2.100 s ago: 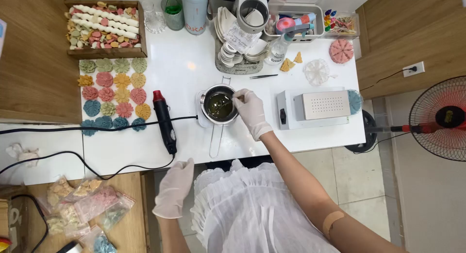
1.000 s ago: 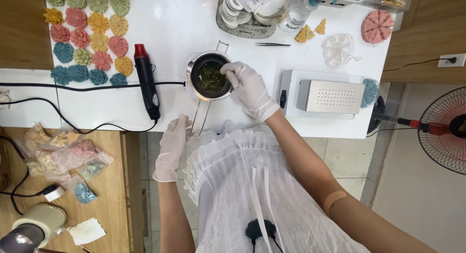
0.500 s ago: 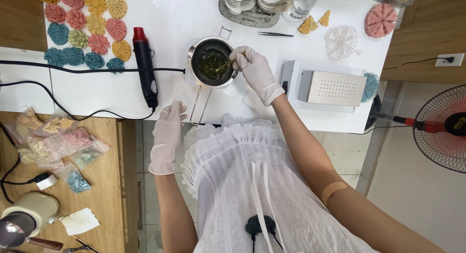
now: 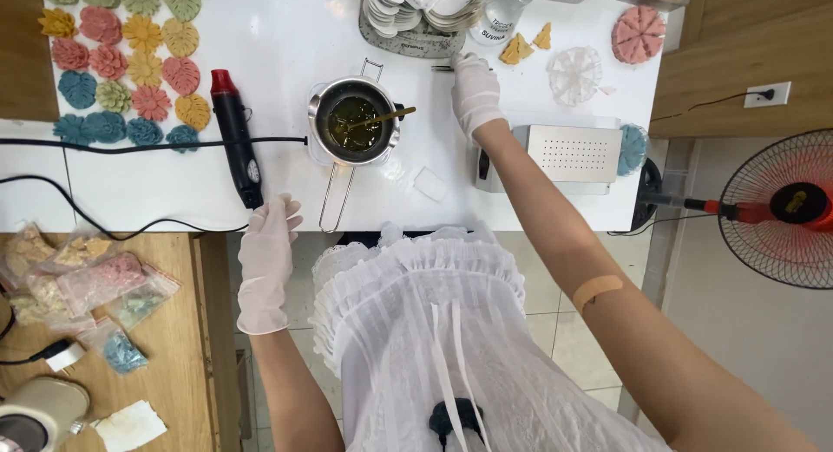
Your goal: The recorder melts wax in a small pot and uses tweezers to precisely place or adjust elements for candle making on a studio table.
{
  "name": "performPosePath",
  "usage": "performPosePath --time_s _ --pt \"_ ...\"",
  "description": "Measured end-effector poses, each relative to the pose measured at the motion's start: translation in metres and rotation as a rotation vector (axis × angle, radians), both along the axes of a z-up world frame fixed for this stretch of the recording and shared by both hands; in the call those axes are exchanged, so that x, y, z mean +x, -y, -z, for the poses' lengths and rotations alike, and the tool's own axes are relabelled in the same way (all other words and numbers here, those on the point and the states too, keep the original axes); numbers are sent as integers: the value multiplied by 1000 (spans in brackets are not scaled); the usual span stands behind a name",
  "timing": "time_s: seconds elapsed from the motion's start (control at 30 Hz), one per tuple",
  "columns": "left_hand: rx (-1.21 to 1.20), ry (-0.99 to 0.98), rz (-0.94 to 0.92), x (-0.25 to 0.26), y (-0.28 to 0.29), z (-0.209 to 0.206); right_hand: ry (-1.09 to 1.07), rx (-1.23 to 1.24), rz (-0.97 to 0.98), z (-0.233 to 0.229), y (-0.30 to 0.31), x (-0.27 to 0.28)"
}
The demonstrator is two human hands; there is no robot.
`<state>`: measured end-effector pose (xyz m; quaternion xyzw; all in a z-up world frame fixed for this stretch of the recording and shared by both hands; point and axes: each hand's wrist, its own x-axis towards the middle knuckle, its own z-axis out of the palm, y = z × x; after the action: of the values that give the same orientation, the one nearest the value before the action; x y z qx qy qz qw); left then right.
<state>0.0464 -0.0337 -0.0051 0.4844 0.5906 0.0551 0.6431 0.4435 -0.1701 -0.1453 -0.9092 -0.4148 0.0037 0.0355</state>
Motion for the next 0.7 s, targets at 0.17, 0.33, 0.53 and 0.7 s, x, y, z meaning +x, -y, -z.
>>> performPosePath --time_s 0.17,0.33,0.53,0.7 --pt "-75 27 -66 -7 30 -23 194 -377 -88 66 -10 12" --pt "-70 -206 107 54 65 -98 297 -289 -191 101 -3 28" --pt "594 -174 944 111 131 96 30 -84 -151 10 -7 12" --pt "1407 23 1207 159 132 178 -432 798 -50 -92 4 -20"
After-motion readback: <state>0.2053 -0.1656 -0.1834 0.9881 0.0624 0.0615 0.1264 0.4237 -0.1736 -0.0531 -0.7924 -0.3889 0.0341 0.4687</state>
